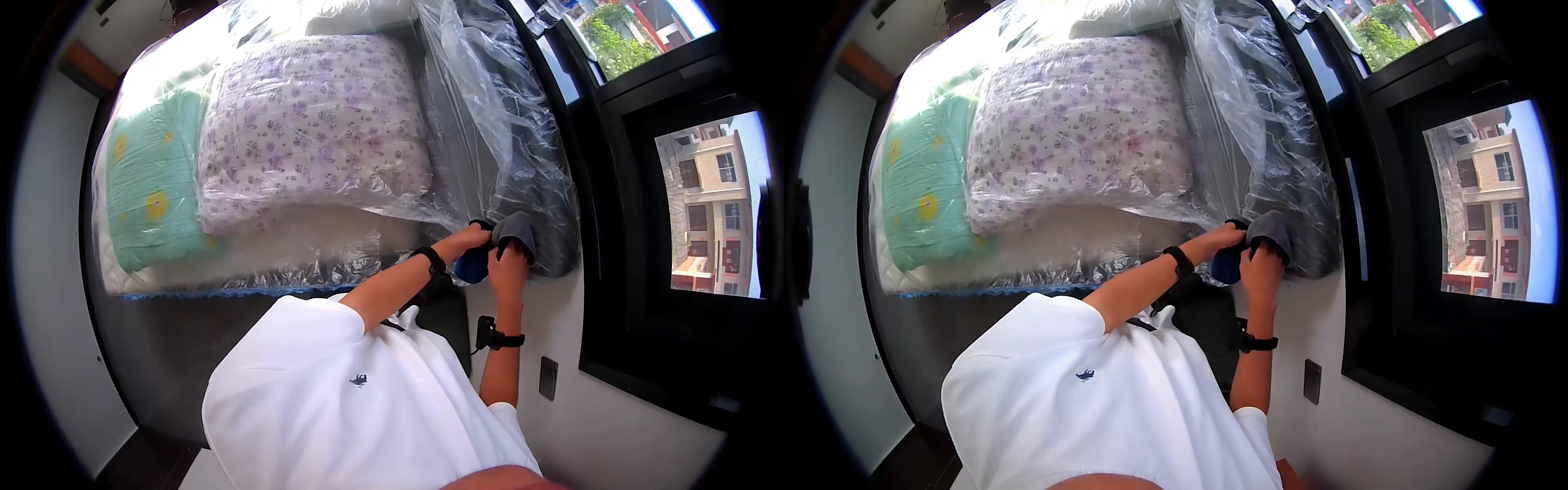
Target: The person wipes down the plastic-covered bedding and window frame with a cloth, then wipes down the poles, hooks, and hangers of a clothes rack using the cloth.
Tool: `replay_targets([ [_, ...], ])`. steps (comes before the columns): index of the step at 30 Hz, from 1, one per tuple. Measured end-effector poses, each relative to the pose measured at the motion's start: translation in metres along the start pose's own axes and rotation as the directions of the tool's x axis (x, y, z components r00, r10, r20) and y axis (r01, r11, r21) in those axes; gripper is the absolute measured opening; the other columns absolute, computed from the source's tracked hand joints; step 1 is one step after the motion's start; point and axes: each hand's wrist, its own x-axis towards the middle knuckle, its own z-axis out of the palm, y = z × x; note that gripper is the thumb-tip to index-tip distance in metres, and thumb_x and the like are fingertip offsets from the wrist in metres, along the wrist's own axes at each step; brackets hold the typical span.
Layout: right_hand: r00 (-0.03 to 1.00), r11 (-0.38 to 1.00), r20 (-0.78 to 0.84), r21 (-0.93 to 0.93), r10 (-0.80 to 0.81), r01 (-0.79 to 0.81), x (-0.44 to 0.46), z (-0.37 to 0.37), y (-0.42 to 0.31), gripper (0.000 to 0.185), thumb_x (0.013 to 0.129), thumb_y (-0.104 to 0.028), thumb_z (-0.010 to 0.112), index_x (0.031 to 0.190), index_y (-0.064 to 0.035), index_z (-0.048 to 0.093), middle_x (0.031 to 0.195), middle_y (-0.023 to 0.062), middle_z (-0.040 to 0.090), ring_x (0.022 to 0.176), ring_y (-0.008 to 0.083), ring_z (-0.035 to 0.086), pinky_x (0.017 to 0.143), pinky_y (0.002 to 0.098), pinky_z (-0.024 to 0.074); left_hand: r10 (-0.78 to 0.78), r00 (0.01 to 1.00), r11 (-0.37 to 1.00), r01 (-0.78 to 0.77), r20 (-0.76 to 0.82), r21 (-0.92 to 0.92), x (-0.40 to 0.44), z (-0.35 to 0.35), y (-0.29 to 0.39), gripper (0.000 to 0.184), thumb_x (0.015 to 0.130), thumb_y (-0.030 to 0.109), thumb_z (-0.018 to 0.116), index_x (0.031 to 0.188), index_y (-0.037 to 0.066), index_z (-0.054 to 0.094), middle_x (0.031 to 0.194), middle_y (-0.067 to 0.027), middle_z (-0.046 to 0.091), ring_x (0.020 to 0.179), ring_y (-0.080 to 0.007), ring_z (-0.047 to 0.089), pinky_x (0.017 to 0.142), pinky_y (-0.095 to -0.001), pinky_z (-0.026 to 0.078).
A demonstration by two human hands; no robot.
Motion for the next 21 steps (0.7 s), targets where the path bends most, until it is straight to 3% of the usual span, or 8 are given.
replay_targets([
  [4, 0.988, 0.994, 0.133, -0.068, -0.077, 0.086, 0.014, 0.019, -0.007, 0.04, 0.08, -0.017, 0.059, 0.115, 0.0033, 0.055, 0.11, 0.0283, 0.058, 0.1, 0.0459, 0.055, 0.089, 0.0519, 0.0432, 0.006, 0.988, 0.982, -0.035, 0.155, 0.187, -0.007, -0.026, -0.003, 0.044, 0.085, 0.019, 0.054, 0.12, -0.007, 0.053, 0.116, -0.0165, 0.06, 0.105, -0.0247, 0.057, 0.086, -0.0384, 0.046],
  [6, 0.977, 0.986, 0.138, 0.017, -0.164, 0.163, 0.018, 0.049, -0.02, 0.043, 0.08, -0.016, 0.059, 0.118, 0.0024, 0.053, 0.111, 0.028, 0.057, 0.101, 0.046, 0.055, 0.089, 0.0517, 0.043, -0.023, 0.984, 0.972, -0.02, 0.177, 0.236, 0.0, -0.059, -0.015, 0.044, 0.085, 0.019, 0.054, 0.121, -0.005, 0.053, 0.115, -0.0153, 0.06, 0.104, -0.0237, 0.056, 0.086, -0.0376, 0.046],
  [8, 0.946, 0.978, 0.301, 0.201, -0.123, 0.064, 0.015, 0.076, -0.039, 0.051, 0.081, -0.016, 0.059, 0.127, 0.0012, 0.046, 0.117, 0.0289, 0.054, 0.106, 0.0476, 0.052, 0.092, 0.0514, 0.042, 0.019, 0.972, 0.951, -0.089, 0.232, 0.296, 0.002, -0.095, -0.032, 0.041, 0.086, 0.019, 0.054, 0.121, -0.003, 0.054, 0.113, -0.012, 0.06, 0.102, -0.0213, 0.056, 0.086, -0.0347, 0.046],
  [12, 0.87, 0.866, 0.402, 0.497, -0.286, 0.055, 0.026, 0.116, -0.079, 0.065, 0.082, -0.021, 0.062, 0.136, 0.0033, 0.034, 0.129, 0.0318, 0.045, 0.119, 0.0484, 0.044, 0.101, 0.048, 0.0371, -0.134, 0.983, 0.919, 0.075, 0.128, 0.387, -0.067, -0.159, 0.003, 0.043, 0.087, 0.021, 0.057, 0.124, -0.001, 0.053, 0.114, -0.0109, 0.06, 0.101, -0.0196, 0.057, 0.086, -0.0326, 0.046],
  [15, 0.831, 0.779, 0.403, 0.625, -0.382, 0.055, 0.047, 0.145, -0.114, 0.078, 0.082, -0.027, 0.066, 0.141, 0.0045, 0.026, 0.135, 0.0306, 0.04, 0.127, 0.044, 0.04, 0.107, 0.0442, 0.0334, -0.075, 0.997, 0.961, 0.066, 0.02, 0.27, -0.065, -0.214, -0.011, 0.049, 0.089, 0.027, 0.061, 0.129, 0.001, 0.051, 0.117, -0.0105, 0.059, 0.102, -0.0187, 0.057, 0.087, -0.0332, 0.047],
  [17, 0.779, 0.757, 0.495, 0.652, -0.384, -0.042, 0.07, 0.158, -0.14, 0.09, 0.079, -0.027, 0.07, 0.146, 0.0037, 0.019, 0.144, 0.0306, 0.03, 0.136, 0.0416, 0.031, 0.111, 0.041, 0.0294, -0.037, 0.998, 0.999, 0.036, -0.043, -0.013, -0.066, -0.24, -0.014, 0.056, 0.09, 0.034, 0.062, 0.134, 0.002, 0.048, 0.119, -0.011, 0.059, 0.104, -0.0195, 0.058, 0.089, -0.0336, 0.047],
  [19, 0.862, 0.346, 0.273, 0.93, -0.428, -0.123, 0.081, 0.186, -0.167, 0.09, 0.077, -0.018, 0.071, 0.147, 0.0031, 0.018, 0.145, 0.0298, 0.031, 0.135, 0.041, 0.032, 0.11, 0.0382, 0.0296, -0.007, 0.992, 0.993, -0.008, -0.129, -0.115, -0.08, -0.249, -0.003, 0.058, 0.092, 0.037, 0.06, 0.135, 0.002, 0.047, 0.124, -0.0125, 0.056, 0.111, -0.0201, 0.055, 0.091, -0.0337, 0.047],
  [21, 0.925, 0.319, 0.192, 0.944, -0.326, -0.084, 0.089, 0.198, -0.201, 0.085, 0.075, -0.01, 0.069, 0.145, 0.0019, 0.024, 0.141, 0.0279, 0.037, 0.132, 0.0406, 0.037, 0.108, 0.0375, 0.0325, 0.1, 0.948, 0.983, -0.141, -0.301, -0.117, -0.087, -0.266, -0.001, 0.061, 0.092, 0.043, 0.057, 0.135, 0.001, 0.046, 0.128, -0.0132, 0.054, 0.118, -0.0224, 0.051, 0.098, -0.0364, 0.042],
])
